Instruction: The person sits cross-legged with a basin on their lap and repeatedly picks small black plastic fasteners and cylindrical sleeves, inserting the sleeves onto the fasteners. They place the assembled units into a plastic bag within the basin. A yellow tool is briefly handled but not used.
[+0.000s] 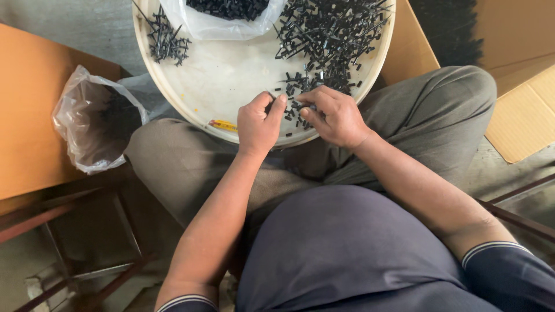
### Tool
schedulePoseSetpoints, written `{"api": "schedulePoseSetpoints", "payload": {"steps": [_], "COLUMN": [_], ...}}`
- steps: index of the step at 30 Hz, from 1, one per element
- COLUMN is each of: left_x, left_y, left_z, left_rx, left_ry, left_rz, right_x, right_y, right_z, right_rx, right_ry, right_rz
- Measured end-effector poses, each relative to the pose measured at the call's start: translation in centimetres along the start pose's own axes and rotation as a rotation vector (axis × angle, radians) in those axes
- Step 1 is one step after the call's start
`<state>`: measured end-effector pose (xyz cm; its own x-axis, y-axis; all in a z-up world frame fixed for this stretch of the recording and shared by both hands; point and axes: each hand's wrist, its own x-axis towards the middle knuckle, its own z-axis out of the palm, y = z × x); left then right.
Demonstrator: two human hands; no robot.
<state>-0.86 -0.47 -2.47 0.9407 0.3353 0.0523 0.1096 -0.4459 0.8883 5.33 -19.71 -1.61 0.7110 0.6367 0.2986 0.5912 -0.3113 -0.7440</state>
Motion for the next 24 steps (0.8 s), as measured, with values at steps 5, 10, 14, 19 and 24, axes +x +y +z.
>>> {"api": "schedulePoseSetpoints", "payload": {"steps": [5,10,14,19,24], "left_x": [0.0,-0.3,-0.7,-0.7,-0.3], "left_y": [0.6,0.9,1.5,1.5,1.1], "left_z": [0.3,0.3,0.4,0.1,-0.1], "left_rx": [0.044,0.038,0.31,0.375,0.399], "left_ry": [-0.035,-0.162,-0.107,-0.027,0.011], "left_rz": [0.011,0.099,0.466,0.452,0.308], "right_x": [0.1,-0.5,-0.7,-0.3,-0.4], "right_y": [-0.1,1.1,2.0,2.4,1.4], "right_z": [0.0,0.9,2.0,1.5,0.8], "right_rx": [-0.066,-0.133,-0.154,-0.084,0.161], "right_ry": [0.031,0.034,0.069,0.12,0.013], "right_rz": [-0.067,0.007,0.182,0.309,0.276]}}
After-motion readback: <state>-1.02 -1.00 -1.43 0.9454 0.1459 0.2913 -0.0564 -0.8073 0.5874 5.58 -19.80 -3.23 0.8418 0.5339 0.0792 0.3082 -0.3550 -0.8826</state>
